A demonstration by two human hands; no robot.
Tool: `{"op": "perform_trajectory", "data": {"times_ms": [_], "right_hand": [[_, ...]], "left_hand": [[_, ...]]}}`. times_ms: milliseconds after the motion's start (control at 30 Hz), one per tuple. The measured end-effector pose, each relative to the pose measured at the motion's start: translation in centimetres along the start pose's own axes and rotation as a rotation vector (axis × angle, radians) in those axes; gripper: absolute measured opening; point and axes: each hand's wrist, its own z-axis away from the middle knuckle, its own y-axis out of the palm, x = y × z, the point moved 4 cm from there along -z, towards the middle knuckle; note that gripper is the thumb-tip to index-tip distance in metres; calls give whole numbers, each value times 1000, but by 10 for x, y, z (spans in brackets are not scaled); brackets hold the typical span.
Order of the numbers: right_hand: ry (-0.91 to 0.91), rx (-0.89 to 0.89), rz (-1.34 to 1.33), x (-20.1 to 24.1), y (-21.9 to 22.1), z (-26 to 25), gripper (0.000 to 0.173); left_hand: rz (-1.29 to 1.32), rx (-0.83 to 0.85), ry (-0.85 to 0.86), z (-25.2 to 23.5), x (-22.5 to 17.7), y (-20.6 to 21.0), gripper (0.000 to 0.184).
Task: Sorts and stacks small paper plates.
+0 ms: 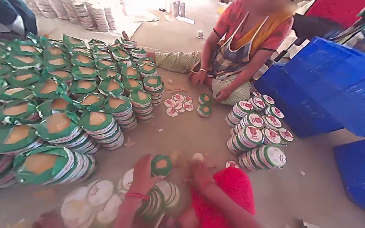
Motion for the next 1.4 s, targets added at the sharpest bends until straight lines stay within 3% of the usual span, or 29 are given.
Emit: {"op": "perform_trajectory", "data": {"times_ms": [133,200,267,367,533,667,867,933,1067,1233,1400], "right_hand": [[-42,25,-54,-1,-3,-2,76],[-157,-52,-184,3,-3,-5,68],[-268,-137,-261,15,-6,-2,59],[-338,-196,-148,39,-7,-4,51],[-387,-199,48,60,1,-14,59],[-402,-168,-81,56,3,-1,49],[-451,-75,-81,61,27,15,66],[-525,-108,-128,70,31,20,63],[-479,-77,-32,91,38,28,69],[-525,-187,4,110,33,27,64],[-553,-128,47,130,32,24,61]], "left_hand": [[-80,55,-6,-1,13,18,116],[-70,41,-3,-2,18,28,118],[-42,2,24,-3,22,37,112],[-11,-66,72,-1,26,43,100],[1,-82,56,1,33,39,100],[-34,-49,39,0,38,24,101],[-82,23,-46,-2,51,0,102],[-77,3,-68,-1,52,-11,98],[-49,-49,-85,5,53,-31,93],[-43,-106,-94,6,56,-43,89],[-36,-132,-90,6,57,-48,86]]}}
